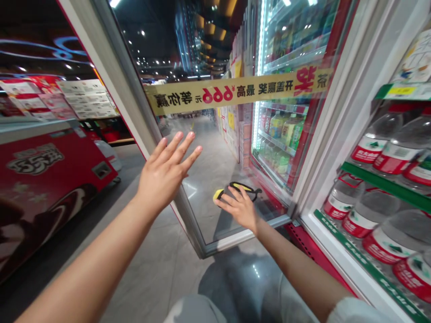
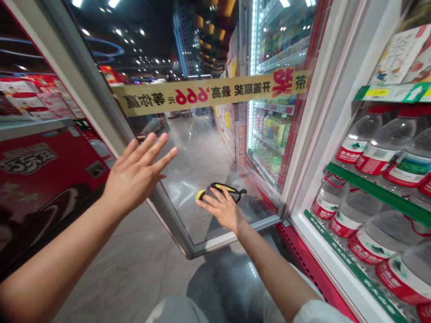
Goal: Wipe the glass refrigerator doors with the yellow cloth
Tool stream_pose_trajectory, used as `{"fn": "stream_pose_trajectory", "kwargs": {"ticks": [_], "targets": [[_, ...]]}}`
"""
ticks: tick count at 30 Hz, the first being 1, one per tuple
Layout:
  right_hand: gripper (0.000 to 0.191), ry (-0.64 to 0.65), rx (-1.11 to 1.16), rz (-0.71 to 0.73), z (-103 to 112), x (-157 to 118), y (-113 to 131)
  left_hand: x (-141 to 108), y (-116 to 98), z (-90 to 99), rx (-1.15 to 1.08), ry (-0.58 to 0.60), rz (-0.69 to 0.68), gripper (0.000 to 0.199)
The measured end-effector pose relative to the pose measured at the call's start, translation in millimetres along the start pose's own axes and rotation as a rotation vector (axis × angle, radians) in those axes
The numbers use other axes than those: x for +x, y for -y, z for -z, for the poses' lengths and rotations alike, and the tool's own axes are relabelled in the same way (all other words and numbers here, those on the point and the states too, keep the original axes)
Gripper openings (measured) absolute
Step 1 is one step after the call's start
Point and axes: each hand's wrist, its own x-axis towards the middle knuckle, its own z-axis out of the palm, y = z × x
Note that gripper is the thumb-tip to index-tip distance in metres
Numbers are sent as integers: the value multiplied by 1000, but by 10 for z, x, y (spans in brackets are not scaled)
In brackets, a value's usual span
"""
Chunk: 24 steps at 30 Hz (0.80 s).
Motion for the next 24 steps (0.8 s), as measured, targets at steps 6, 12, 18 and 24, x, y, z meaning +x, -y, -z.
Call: {"fn": "stream_pose_trajectory", "kwargs": {"ticks": [6, 12, 18, 24], "targets": [[64, -176, -31, -380, 129, 438, 65, -186, 52, 8, 13, 10, -26, 66], [60, 4, 18, 76, -88, 386, 371, -352, 65, 24, 12, 88, -58, 71], [69, -22, 12, -63, 131, 686, 327, -513, 113, -68, 6, 65, -85, 78], [62, -17, 5, -40, -175, 635, 606, -518, 136, -192, -12, 49, -76, 64]]}}
